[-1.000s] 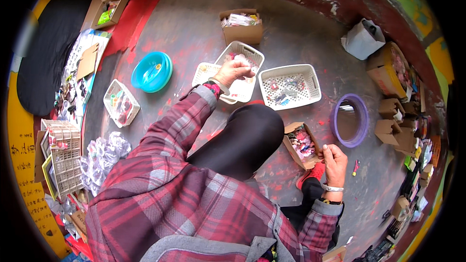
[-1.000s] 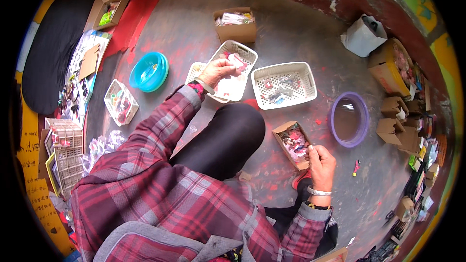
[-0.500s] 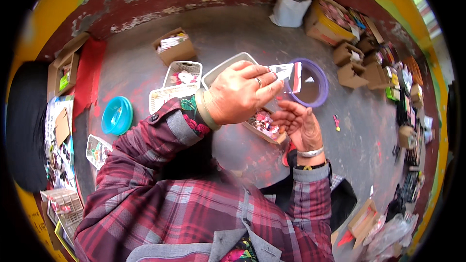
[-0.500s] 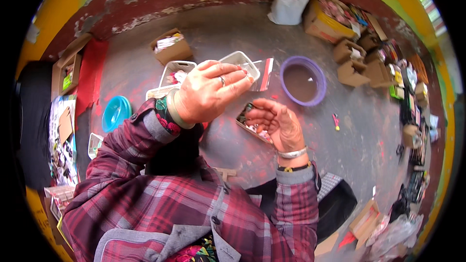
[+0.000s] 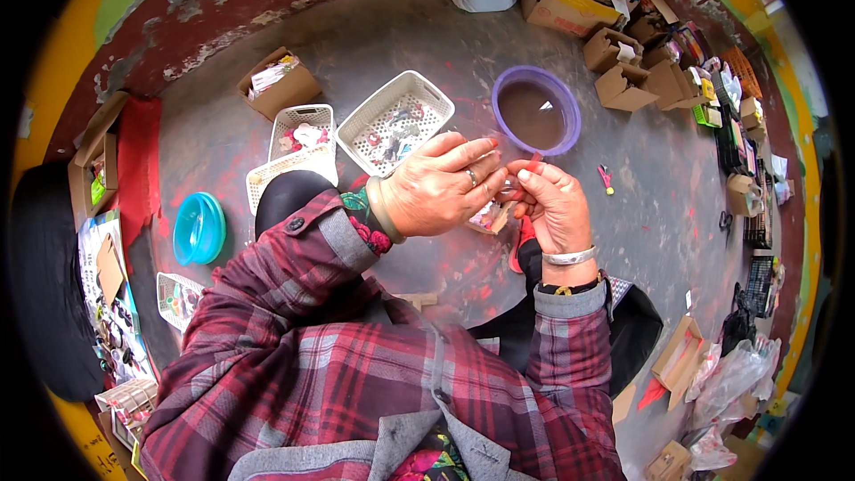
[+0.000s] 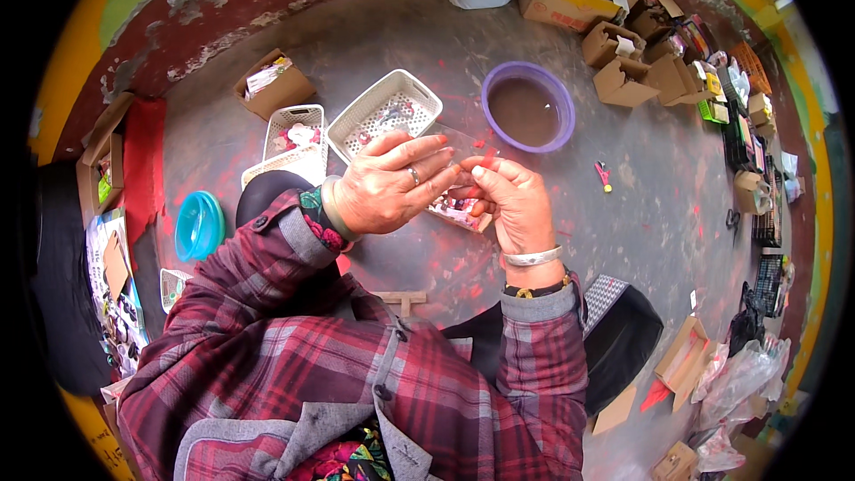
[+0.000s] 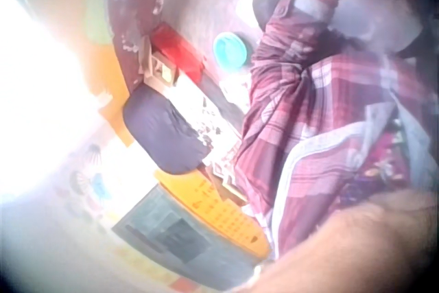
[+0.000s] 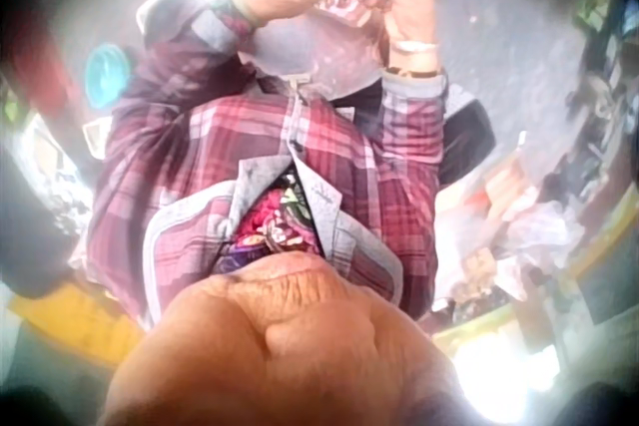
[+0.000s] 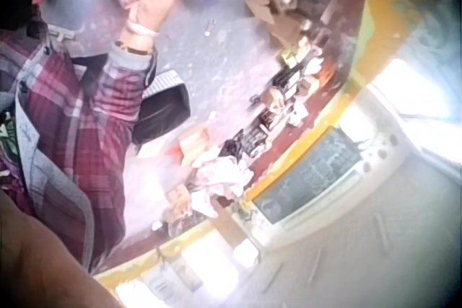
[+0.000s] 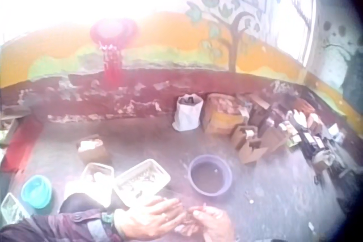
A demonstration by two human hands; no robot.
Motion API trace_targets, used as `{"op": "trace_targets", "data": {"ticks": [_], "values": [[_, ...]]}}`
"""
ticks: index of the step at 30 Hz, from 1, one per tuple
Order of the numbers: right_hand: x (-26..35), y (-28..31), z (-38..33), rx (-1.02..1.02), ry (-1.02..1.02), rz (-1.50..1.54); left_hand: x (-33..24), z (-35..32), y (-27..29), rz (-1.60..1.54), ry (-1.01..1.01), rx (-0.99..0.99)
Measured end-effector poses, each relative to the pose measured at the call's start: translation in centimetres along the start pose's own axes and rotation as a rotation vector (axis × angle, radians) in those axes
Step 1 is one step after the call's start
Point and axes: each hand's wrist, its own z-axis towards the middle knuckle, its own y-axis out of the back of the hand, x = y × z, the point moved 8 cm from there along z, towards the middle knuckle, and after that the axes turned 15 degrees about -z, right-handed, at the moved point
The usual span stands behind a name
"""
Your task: The person sits on the floor and repeatedly picks small items from a white basket, places them into clear plastic bags, and puts the bags into a cardboard box. The person handles the items one by one, manipulating the bags to fit the contents.
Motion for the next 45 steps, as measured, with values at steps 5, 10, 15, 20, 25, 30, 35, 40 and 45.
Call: {"op": "trace_targets", "data": {"ticks": [5, 10, 15, 20, 25, 30, 35, 40, 45], "values": [[-0.8, 1.7, 0.8, -0.058, -0.017, -0.148, 1.3, 0.2, -0.2, -0.165, 0.144, -0.004], [-0.1, 1.3, 0.5, -0.134, -0.009, -0.460, 4.5, -1.6, -2.4, -0.485, 0.405, -0.086], [-0.8, 0.2, 0.6, -0.049, -0.006, -0.467, 6.5, -3.0, -5.7, -0.901, 0.709, 0.101], [-0.8, 0.0, 0.7, -0.001, -0.005, -0.489, 6.7, -3.5, -6.8, -1.029, 0.835, 0.281], [-0.8, -0.2, 0.9, -0.027, 0.033, -0.565, 6.2, -4.8, -8.5, -1.372, 1.027, 0.273], [-0.9, 0.0, 0.8, -0.031, 0.064, -0.571, 5.8, -4.7, -8.9, -1.483, 1.053, 0.248], [-0.6, -0.3, 0.7, -0.062, 0.180, -0.719, 5.5, -4.7, -9.3, -1.463, 1.074, 0.257], [1.7, -1.7, 0.4, -0.165, 0.432, -1.049, 6.2, -5.0, -9.2, -1.262, 1.024, 0.222], [2.6, -3.5, 0.4, -0.223, 0.595, -1.283, 7.1, -4.8, -8.6, -1.113, 1.068, 0.142]]}}
